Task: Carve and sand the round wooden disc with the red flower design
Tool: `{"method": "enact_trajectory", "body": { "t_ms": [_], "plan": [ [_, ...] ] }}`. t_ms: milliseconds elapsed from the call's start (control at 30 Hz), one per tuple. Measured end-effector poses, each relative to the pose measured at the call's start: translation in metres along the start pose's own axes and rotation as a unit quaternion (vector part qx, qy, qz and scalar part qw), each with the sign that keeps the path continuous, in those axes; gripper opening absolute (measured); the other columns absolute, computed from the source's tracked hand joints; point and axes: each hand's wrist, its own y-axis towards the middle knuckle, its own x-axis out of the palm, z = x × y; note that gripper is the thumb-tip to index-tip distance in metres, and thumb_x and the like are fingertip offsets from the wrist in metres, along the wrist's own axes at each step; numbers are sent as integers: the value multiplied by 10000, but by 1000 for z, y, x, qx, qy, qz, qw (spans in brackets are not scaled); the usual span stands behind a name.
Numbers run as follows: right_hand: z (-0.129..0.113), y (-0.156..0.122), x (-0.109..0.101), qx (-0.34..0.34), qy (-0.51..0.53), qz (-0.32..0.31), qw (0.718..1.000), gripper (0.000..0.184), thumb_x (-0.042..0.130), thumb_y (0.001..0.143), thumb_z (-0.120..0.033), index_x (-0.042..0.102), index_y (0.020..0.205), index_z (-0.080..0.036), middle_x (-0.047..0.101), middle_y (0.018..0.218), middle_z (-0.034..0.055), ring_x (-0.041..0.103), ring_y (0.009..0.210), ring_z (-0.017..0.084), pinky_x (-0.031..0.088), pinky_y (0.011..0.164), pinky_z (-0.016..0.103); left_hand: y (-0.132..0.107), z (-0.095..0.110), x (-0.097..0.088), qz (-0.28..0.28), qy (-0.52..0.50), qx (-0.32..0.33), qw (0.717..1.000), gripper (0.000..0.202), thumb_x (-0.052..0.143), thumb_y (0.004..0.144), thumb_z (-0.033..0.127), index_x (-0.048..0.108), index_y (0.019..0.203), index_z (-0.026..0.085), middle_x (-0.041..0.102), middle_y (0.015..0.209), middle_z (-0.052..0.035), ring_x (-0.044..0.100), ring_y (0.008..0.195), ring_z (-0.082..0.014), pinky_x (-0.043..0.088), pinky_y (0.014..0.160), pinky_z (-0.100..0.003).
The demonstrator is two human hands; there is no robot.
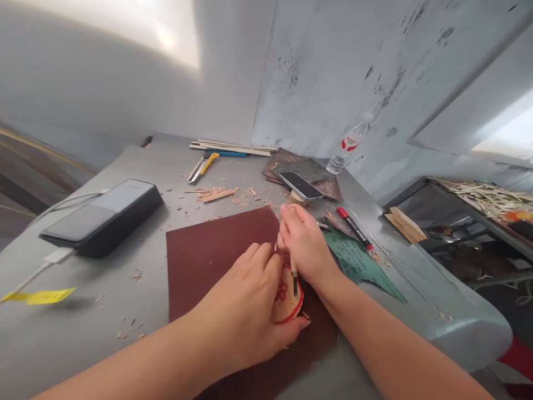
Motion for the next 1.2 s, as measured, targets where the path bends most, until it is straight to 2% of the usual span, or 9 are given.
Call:
{"method": "enact_trajectory", "body": {
  "t_ms": [267,367,433,533,633,767,933,1067,1200],
  "plan": [
    [-7,5,-1,-76,-10,58,995,399,477,1079,-452,364,746,-264,377,595,-79,395,526,129,369,546,291,-1,1,4,27,20,18,999,427,682,891,525,619,1050,133,600,1048,-141,588,1001,-353,565,875,-569],
    [-11,5,1,-111,-51,62,991,383,457,1088,-428,352,757,-266,396,622,-70,417,557,136,375,573,299,-1,1,6,29,27,10,999,419,680,884,536,620,1023,146,617,1027,-131,603,962,-352,572,846,-603],
    [-13,5,2,-117,-80,57,988,377,436,1093,-427,343,763,-268,408,629,-68,430,564,138,376,577,301,-1,0,7,34,32,9,999,445,688,875,547,629,1049,141,647,1077,-150,625,1020,-379,561,903,-649],
    [-12,8,1,-99,-100,45,989,369,417,1094,-419,345,764,-268,416,632,-68,445,566,136,376,582,299,-1,-2,11,44,25,26,998,677,686,881,557,544,1340,80,619,1381,-227,525,1374,-437,389,1187,-695],
    [-7,12,1,-83,-125,35,988,371,430,1084,-375,343,740,-263,415,636,-66,433,579,138,354,589,303,0,-3,13,15,-4,23,1000,867,646,911,549,312,1565,89,440,1632,-211,328,1567,-382,255,1304,-629],
    [-1,14,5,-48,-172,25,984,385,462,1058,-317,326,702,-262,403,635,-59,403,590,149,295,582,319,0,-4,14,-15,-34,9,999,803,615,927,523,321,1570,140,399,1676,-161,280,1591,-345,238,1319,-596],
    [3,7,7,-18,-197,-16,980,374,512,1021,-287,375,674,-257,472,625,-46,451,598,158,296,583,312,-1,-4,15,-15,-34,11,999,776,597,936,537,390,1541,99,436,1649,-190,257,1591,-365,212,1311,-620],
    [1,6,0,-12,-172,-24,985,392,483,1036,-342,364,671,-259,446,593,-58,468,570,152,333,575,301,0,-3,14,-20,-29,7,999,809,595,935,543,378,1562,81,428,1651,-199,253,1590,-355,211,1313,-595],
    [-2,13,-7,-28,-140,11,990,406,415,1072,-426,341,706,-267,386,570,-80,421,527,141,356,568,296,0,-3,13,-42,-12,-10,999,893,585,929,609,377,1564,16,339,1678,-246,204,1592,-381,245,1296,-599]
  ]
}}
